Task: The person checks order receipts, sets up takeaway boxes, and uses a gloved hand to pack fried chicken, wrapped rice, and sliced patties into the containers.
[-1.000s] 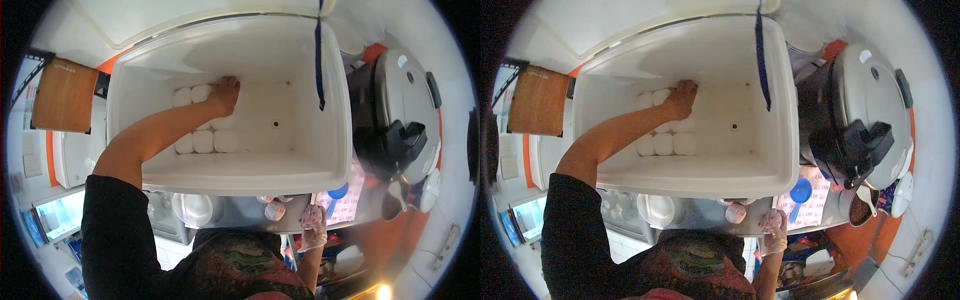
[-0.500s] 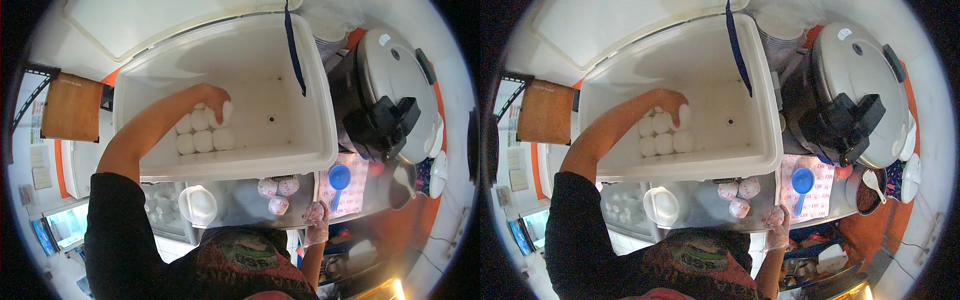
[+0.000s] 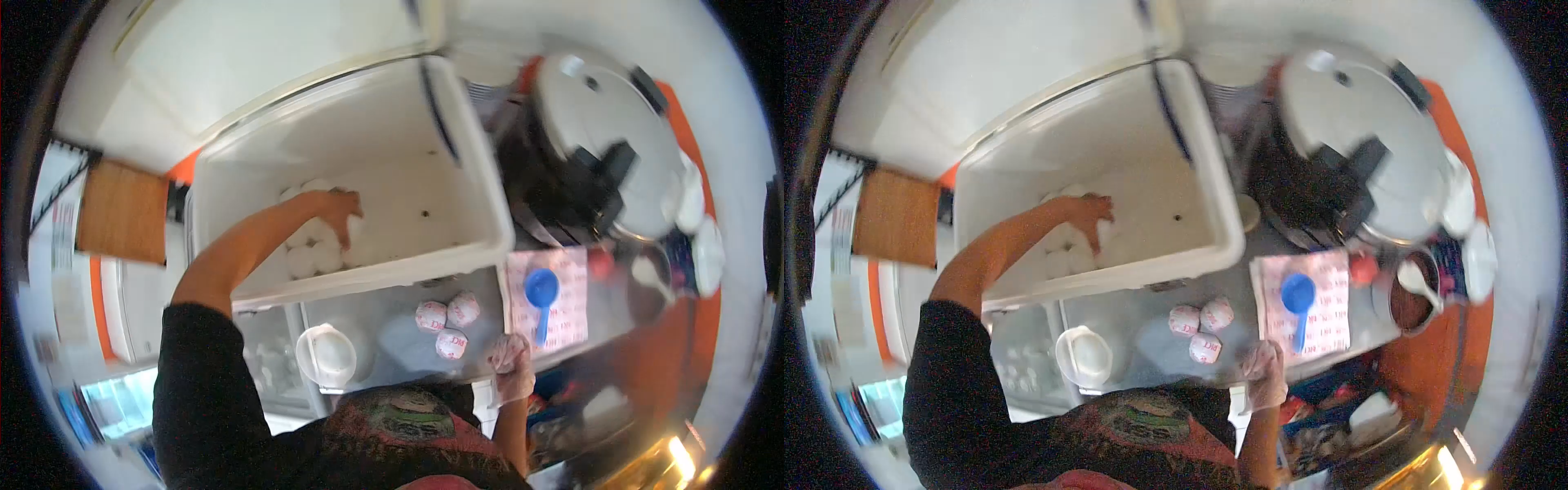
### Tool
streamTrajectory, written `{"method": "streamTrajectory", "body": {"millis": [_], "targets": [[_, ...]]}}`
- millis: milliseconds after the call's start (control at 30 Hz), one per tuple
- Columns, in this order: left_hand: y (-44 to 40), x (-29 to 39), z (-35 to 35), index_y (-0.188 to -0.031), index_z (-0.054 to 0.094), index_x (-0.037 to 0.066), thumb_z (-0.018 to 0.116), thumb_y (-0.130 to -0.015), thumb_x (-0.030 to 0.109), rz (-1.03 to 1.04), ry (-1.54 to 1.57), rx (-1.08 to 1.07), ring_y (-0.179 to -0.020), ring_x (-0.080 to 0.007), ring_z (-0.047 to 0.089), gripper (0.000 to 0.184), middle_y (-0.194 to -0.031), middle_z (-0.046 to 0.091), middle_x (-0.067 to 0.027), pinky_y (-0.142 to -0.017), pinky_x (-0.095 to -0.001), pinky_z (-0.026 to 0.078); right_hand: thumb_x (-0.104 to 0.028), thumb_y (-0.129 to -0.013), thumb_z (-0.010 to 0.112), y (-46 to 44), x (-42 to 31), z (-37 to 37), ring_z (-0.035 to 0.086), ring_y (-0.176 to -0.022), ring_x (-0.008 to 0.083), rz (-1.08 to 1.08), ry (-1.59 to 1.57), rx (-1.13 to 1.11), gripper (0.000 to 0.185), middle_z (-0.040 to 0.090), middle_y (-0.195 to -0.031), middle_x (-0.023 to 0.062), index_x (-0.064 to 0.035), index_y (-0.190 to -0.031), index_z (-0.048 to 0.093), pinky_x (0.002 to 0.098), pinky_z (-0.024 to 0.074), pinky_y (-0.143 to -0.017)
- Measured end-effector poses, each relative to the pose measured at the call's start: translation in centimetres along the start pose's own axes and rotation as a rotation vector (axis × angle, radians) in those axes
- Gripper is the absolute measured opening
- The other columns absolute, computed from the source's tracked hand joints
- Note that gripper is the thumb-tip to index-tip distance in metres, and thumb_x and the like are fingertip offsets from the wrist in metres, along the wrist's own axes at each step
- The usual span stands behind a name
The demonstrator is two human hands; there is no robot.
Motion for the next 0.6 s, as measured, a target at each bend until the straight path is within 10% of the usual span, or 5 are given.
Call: {"method": "streamTrajectory", "body": {"millis": [100, 200, 267, 600], "targets": [[0.9, -0.7, 0.6, -0.143, 0.042, 0.004, 0.075, -0.059, 0.07, -0.062, 0.147, 0.077, -0.146, -0.0351, 0.016, 0.112, -0.156, 0.022, -0.0214, -0.119, -0.0411, 0.017, -0.023, -0.09, 0.063, 2.4, -1.8, 0.6, 0.059, -0.093, 0.0204, -0.032, -0.103, 0.048, 0.046, 0.06, -0.106, 0.0071, -0.0117, -0.132, 0.048, 0.0346, 0.0504, -0.077], [-4.9, -12.7, 8.4, -0.144, 0.039, 0.002, 0.068, -0.083, 0.04, 0.073, 0.246, 0.254, -0.143, -0.0348, 0.025, 0.077, -0.154, 0.029, -0.0207, -0.119, -0.0415, 0.019, -0.019, -0.085, 0.066, 4.9, -3.1, -0.7, 0.059, -0.09, 0.0178, -0.12, -0.022, -0.099, 0.051, 0.059, -0.104, 0.0072, -0.0096, -0.132, 0.05, 0.0322, 0.0501, -0.075], [2.2, -2.3, 0.1, -0.141, 0.041, 0.004, 0.066, -0.083, 0.041, 0.019, 0.775, 0.418, -0.136, -0.0365, 0.037, 0.073, -0.148, 0.04, -0.0181, -0.115, -0.0441, 0.027, -0.018, -0.087, 0.066, 9.2, -4.6, -1.4, 0.06, -0.093, 0.0177, -0.198, -0.094, -0.029, 0.052, 0.06, -0.104, 0.0083, -0.0056, -0.134, 0.048, 0.0322, 0.0507, -0.075], [3.2, 16.0, 3.8, -0.14, 0.043, 0.005, 0.065, -0.083, 0.045, 0.175, 1.508, 0.661, -0.133, -0.0357, 0.041, 0.073, -0.145, 0.043, -0.0171, -0.112, -0.0463, 0.031, -0.034, -0.087, 0.065, 35.4, 0.2, -23.2, 0.062, -0.101, 0.0303, -0.877, -0.755, 0.377, 0.05, 0.06, -0.11, 0.0151, -0.0072, -0.127, 0.049, 0.0429, 0.0541, -0.086]]}}
Point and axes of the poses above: each hand's wrist, its own y-axis away from the middle knuckle, its own z-axis out of the palm, x = y × z, the point moved 9 cm from there along -y, towards the middle knuckle
